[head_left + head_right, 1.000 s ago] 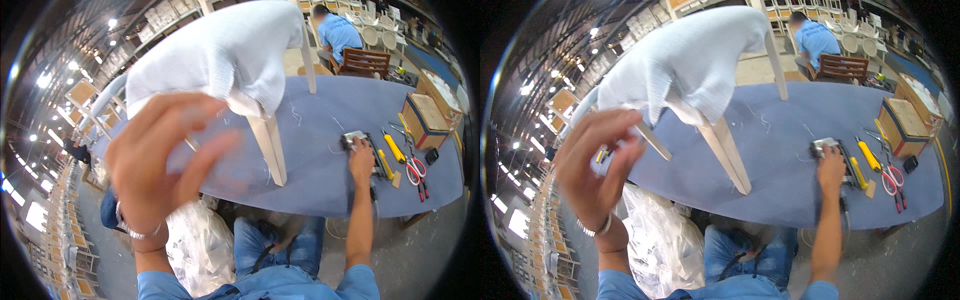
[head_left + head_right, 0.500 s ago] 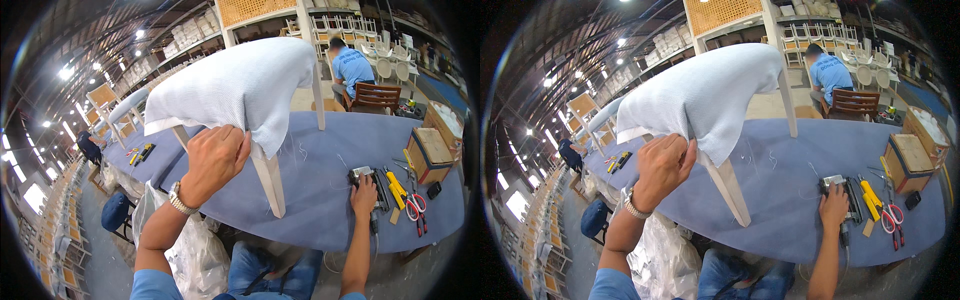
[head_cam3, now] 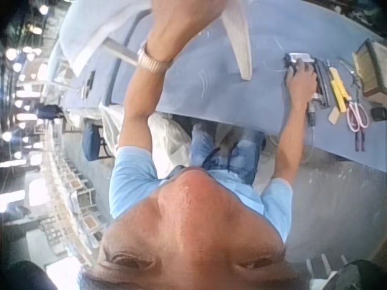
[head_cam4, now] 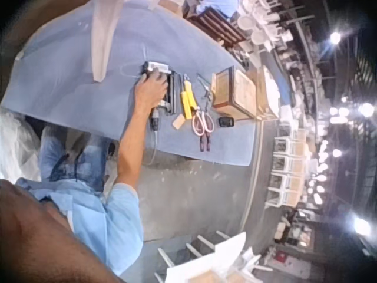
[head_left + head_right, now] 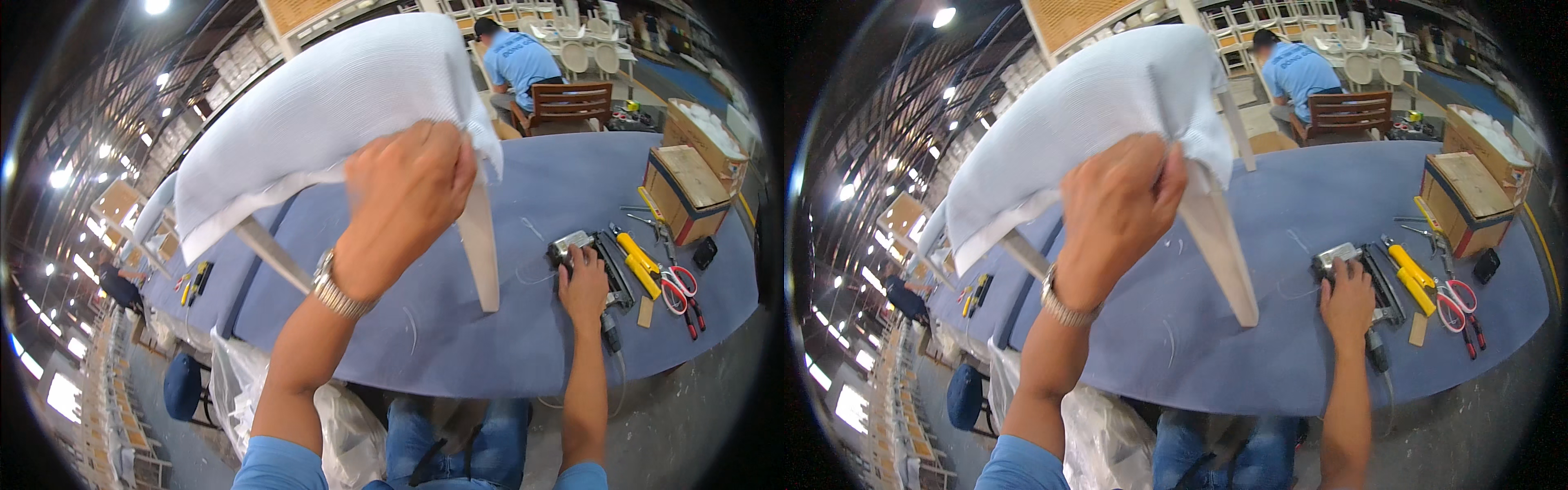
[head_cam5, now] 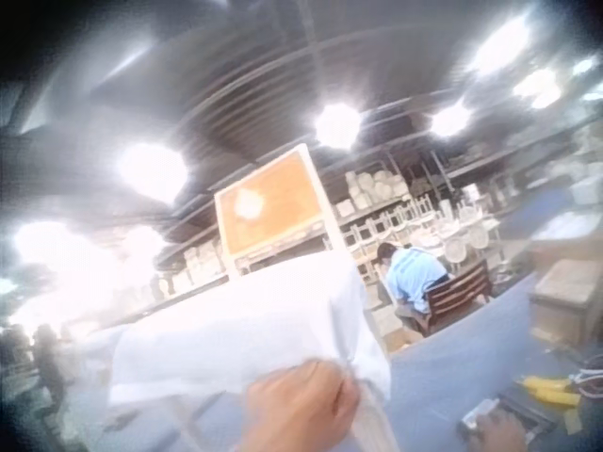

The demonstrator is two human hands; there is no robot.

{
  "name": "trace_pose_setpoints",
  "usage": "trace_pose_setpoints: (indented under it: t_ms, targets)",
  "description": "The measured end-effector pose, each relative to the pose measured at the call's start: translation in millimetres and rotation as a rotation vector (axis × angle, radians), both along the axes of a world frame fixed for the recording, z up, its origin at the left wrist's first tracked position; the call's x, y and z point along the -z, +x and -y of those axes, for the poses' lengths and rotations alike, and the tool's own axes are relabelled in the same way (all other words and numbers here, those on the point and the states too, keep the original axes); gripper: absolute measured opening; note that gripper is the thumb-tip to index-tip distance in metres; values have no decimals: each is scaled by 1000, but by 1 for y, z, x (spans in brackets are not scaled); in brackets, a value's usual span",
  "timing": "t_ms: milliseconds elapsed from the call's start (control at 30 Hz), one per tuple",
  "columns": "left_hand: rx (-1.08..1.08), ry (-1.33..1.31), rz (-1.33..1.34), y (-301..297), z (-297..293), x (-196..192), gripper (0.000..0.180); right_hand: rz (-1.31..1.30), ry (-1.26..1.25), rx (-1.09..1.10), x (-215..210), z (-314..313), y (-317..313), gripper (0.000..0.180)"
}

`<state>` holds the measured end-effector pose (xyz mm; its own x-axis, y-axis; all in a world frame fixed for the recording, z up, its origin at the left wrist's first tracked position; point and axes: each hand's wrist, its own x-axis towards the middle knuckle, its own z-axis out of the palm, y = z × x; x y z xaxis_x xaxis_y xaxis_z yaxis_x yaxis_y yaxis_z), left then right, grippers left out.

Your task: The person covers a chair seat with white fabric, smooths and folds the edges, and secures the fabric using a staple gun. They also use a utility knife to trim excess fabric and a screwdriver to adjust the fit around the chair legs.

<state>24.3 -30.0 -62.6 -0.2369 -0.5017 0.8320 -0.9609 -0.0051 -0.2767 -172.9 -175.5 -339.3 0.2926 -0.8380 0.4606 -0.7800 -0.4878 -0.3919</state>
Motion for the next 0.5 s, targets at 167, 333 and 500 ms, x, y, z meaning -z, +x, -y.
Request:
trace_pose_setpoints:
  t_ms: [167, 333, 500]
  targets:
    - [-87, 137, 129, -6, -17, -19, 29, 73, 22, 10, -2, 2, 5, 44]
    - [122, 706, 80, 5, -36, -102, 22, 424, 114, -19, -35, -6, 3, 27]
    - [271, 742, 44, 41, 9, -214, 32, 1284, 491, -197, -185, -87, 38, 18]
